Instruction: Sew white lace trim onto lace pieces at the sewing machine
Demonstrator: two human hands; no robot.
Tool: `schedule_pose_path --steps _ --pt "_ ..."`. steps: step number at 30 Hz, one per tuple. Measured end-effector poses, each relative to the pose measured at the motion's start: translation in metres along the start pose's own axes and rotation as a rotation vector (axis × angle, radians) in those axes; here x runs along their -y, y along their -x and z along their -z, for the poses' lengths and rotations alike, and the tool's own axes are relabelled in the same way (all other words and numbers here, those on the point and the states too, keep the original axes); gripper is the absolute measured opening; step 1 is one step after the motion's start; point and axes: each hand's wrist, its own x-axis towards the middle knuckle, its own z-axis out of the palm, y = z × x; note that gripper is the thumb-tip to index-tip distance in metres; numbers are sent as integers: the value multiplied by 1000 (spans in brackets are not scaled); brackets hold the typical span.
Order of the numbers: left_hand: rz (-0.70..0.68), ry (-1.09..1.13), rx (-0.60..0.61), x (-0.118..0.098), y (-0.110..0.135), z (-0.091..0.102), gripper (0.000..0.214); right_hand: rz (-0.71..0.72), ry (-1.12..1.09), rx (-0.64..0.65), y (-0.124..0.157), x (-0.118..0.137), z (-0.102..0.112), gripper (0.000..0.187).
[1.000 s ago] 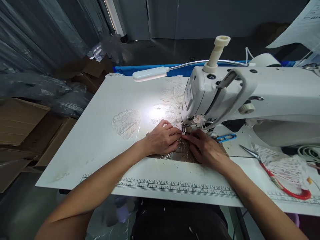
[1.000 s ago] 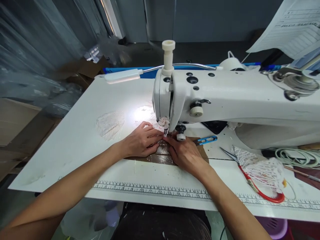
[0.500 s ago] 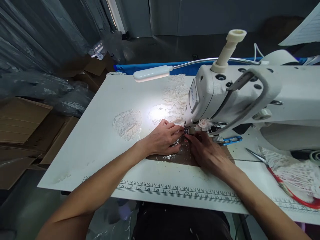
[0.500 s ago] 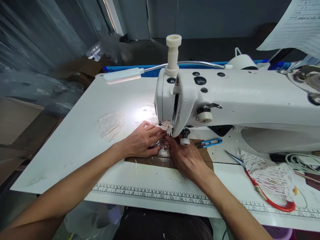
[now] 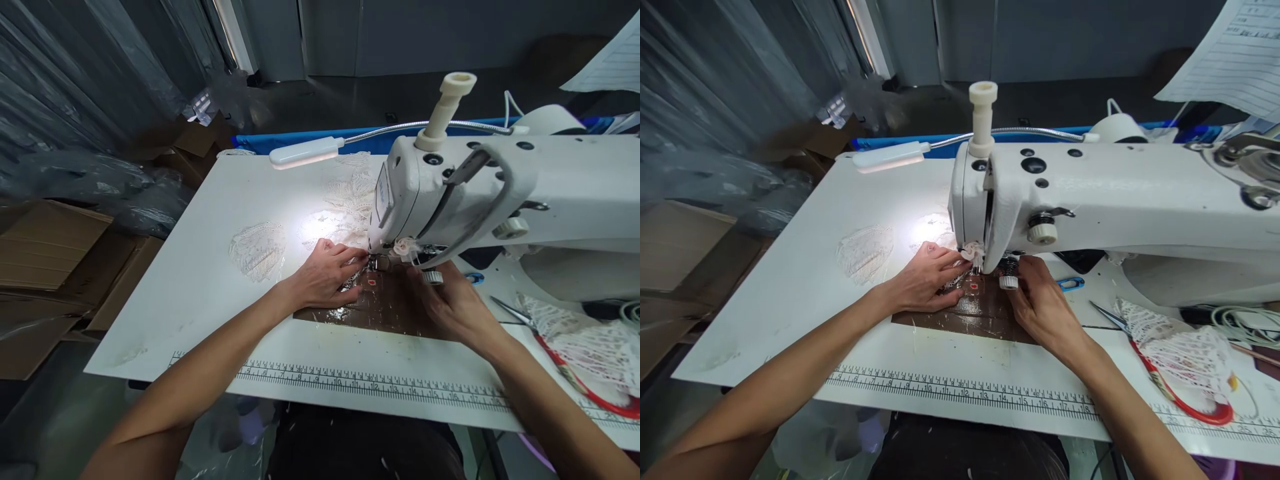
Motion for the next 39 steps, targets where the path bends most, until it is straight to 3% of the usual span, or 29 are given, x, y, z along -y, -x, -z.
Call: schedule_pose_path --steps 6,11,15,18,22,25,30,34,39 --pt "73 124 -3 6 -2 -3 36 137 154 -8 31 -16 -9 30" --pt "25 182 46 22 -14 -1 33 349 263 -73 41 -42 -27 33" --pt "22 71 77 34 -26 4 35 410 264 -94 41 -55 -32 37" --pt "51 -39 71 30 -23 10 35 450 258 -86 43 -62 -35 41" --pt "139 -29 32 19 10 25 36 466 292 -64 47 -73 -42 47" --pt "318 -6 -6 23 51 44 33 483 342 -51 46 -86 -46 50" --pt "634 84 -71 40 108 64 25 650 437 -88 37 -107 -52 55" --pt "767 206 -142 44 125 56 20 632 450 -109 38 -106 -52 61" --pt "808 227 -235 43 123 49 22 591 426 -94 41 -100 -49 64"
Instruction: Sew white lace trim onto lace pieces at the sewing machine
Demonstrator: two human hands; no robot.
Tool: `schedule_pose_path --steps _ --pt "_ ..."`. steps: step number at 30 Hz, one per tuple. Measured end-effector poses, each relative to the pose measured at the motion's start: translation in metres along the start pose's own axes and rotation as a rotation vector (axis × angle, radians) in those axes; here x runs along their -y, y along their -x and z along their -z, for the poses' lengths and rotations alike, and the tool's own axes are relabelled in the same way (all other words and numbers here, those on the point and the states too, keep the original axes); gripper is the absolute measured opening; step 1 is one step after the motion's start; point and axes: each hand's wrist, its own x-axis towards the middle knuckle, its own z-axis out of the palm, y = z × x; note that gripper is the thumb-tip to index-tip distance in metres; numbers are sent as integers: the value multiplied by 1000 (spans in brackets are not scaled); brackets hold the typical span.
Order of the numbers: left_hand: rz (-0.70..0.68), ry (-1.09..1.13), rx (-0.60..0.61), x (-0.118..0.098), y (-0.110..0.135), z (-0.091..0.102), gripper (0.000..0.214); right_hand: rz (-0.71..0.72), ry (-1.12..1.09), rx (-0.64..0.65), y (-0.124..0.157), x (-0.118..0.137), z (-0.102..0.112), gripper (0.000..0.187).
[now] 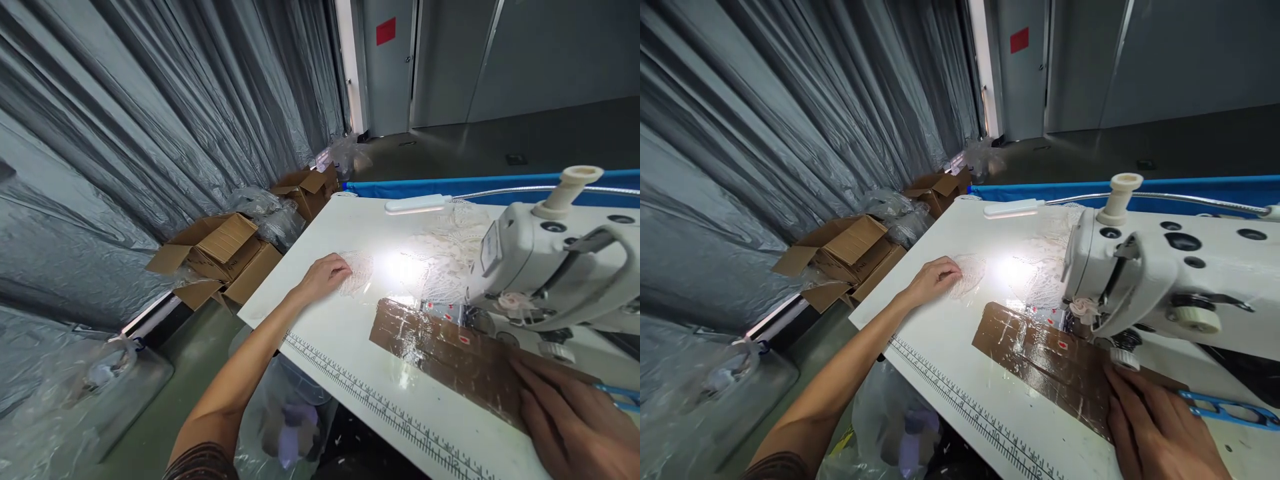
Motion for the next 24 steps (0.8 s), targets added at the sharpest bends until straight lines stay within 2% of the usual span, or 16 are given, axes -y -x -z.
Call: schedule_pose_path --steps 3,4,6,8,9,11,13,16,21,24 --pt "-23 118 4 -16 6 1 23 -4 -8 -6 0 -1 -1 64" --pt "-48 187 43 -25 9 1 23 -2 -12 -7 0 -1 -1 63" --pt "-140 307 196 -41 15 0 23 -1 -13 -8 0 -2 -2 62" --pt "-234 319 315 -51 18 -3 22 11 -5 -7 -1 -2 -1 60" --pt "-253 282 322 -53 18 -4 22 12 -1 -15 -2 -1 0 59" --pt "-206 154 233 -47 14 -5 22 4 -2 -22 -5 4 3 56" --pt "-75 49 101 -33 8 -6 19 -51 -14 -13 -8 11 8 54" --pt "86 79 -6 -11 1 -10 16 -160 -43 10 -14 24 15 52" --pt "141 171 -75 8 -1 -13 22 -195 -35 25 -13 29 17 49" --pt "165 229 -135 10 1 0 30 -156 -39 27 -9 20 12 52"
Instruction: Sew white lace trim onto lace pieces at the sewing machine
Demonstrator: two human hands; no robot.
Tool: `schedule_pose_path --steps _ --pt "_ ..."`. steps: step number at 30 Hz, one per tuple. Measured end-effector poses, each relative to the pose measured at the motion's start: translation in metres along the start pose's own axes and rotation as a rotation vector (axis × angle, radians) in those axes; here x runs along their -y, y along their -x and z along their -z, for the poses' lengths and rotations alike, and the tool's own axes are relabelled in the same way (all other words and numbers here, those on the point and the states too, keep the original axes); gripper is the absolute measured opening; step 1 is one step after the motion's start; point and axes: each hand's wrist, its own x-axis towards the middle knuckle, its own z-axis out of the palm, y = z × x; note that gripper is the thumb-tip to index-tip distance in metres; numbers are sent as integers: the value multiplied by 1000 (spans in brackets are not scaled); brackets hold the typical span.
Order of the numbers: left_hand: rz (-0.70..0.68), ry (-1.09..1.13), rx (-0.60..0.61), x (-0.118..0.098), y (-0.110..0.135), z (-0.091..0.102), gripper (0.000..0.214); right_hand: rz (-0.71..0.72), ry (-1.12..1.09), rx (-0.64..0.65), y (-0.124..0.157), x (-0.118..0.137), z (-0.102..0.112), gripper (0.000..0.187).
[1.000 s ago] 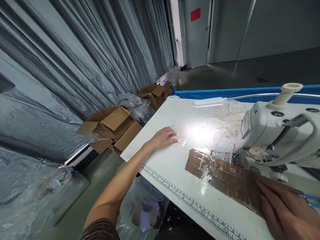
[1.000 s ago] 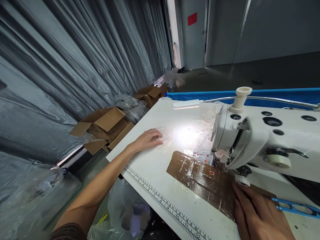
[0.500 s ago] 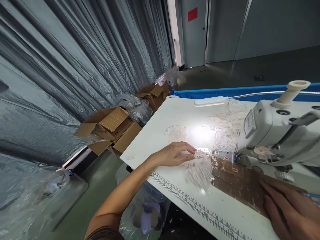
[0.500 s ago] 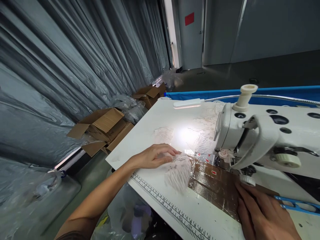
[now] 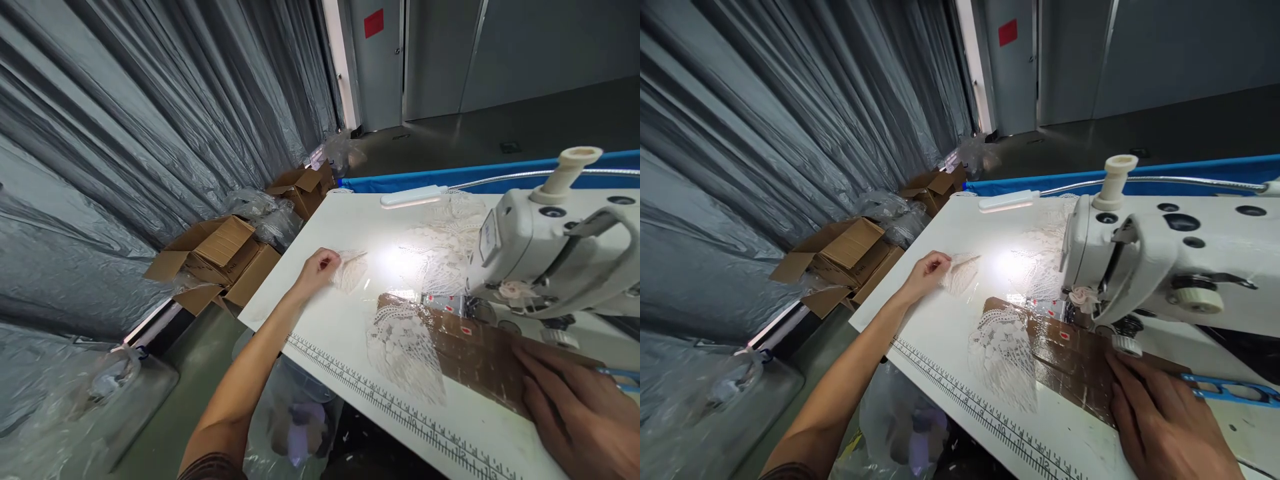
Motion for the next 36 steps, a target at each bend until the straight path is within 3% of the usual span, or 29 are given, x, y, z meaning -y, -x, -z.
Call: schedule_pose_path --steps 3,5,8,11,13,18,25,31,36 --pt "12 70 -13 -9 8 24 39 56 9 -14 2 -10 -6 54" --pt "8 162 61 -19 19 40 39 86 18 -14 3 -14 -9 55" --pt "8 220 341 -37 43 51 35 90 20 -8 5 -18 -12 56" --pt "13 173 650 -48 64 44 30 91 21 -9 6 -17 -12 56" --pt "-25 103 706 -50 70 34 27 81 21 -8 5 -13 -9 55" --pt "-123 -55 500 -40 60 8 26 -14 14 8 -2 -1 -1 49" --pt "-59 -321 128 -16 11 -3 26 -13 0 -4 -7 7 7 47" --pt "-44 -430 70 4 -33 -8 25 -98 -13 11 -11 23 15 43" --pt "-182 -406 33 -19 -30 -22 27 -117 -27 15 -11 25 16 42"
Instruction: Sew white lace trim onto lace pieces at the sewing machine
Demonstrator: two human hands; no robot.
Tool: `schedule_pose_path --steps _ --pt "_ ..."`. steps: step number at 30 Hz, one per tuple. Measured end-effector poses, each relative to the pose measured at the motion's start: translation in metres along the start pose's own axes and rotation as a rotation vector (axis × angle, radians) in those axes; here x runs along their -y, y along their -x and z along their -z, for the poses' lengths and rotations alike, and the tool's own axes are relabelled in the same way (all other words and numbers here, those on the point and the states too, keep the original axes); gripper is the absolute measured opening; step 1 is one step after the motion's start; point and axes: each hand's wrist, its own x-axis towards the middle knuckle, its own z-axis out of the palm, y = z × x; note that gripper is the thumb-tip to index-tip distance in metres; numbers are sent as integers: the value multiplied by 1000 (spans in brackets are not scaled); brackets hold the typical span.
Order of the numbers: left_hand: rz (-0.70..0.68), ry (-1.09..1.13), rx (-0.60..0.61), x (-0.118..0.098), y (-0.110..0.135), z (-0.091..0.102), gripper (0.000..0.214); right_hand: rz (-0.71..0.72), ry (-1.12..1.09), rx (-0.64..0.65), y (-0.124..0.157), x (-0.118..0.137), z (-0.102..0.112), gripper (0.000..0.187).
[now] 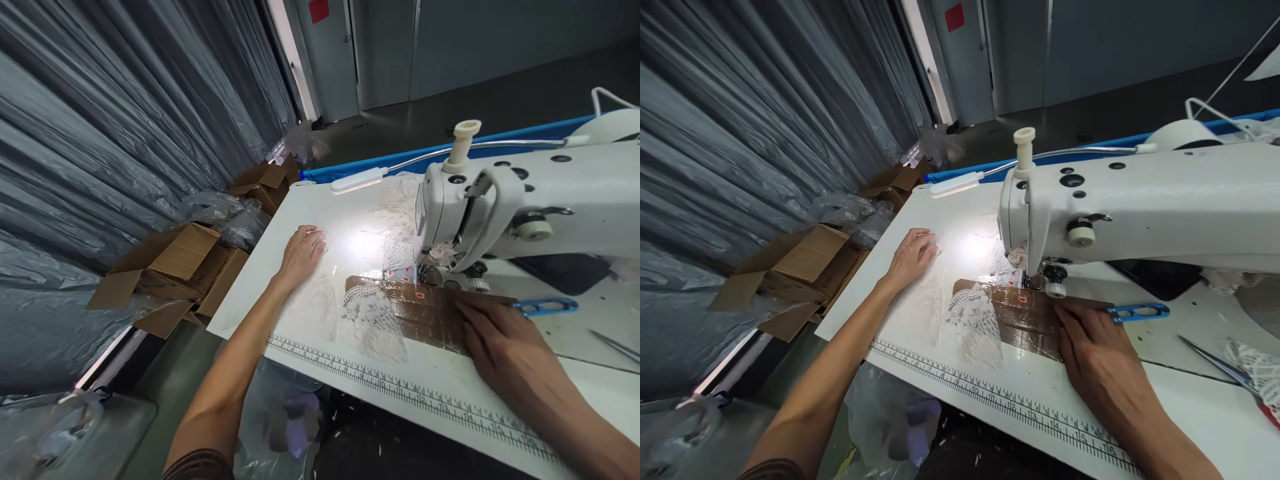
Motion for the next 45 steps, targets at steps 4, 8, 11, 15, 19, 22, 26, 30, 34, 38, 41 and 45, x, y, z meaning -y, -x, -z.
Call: schedule_pose_path --steps 4,8,11,15,19,22,26,30,34,38,41,45 --pt "-318 114 202 -35 29 -3 19 -16 -10 -10 0 -3 -1 44" --pt "-445 107 269 -57 56 -10 17 82 -48 -30 0 -15 -7 45" --pt "-407 92 169 -70 63 -14 22 61 -136 -61 -1 -13 -4 44" --pt "-446 218 112 -96 63 -14 24 -25 -355 -1 1 8 10 37" --pt "-539 448 219 -125 65 -10 18 -128 -666 269 3 33 20 53" --pt "-601 622 329 -139 72 -3 17 -269 -867 402 -1 50 29 69" --pt "-580 658 397 -141 76 12 23 -324 -1153 488 -16 63 42 55" --pt "-397 713 276 -128 61 27 23 -331 -1315 636 -32 59 48 38" --pt "-376 542 153 -113 30 26 23 -327 -1078 621 -54 45 45 33" --pt "-523 -30 89 -102 1 1 21 -427 -432 403 -76 32 32 32" --pt "-594 -264 3 -96 -7 -21 19 -505 -341 326 -81 26 22 34" --pt "-788 11 36 -96 3 -37 22 -574 -333 333 -77 26 20 40"
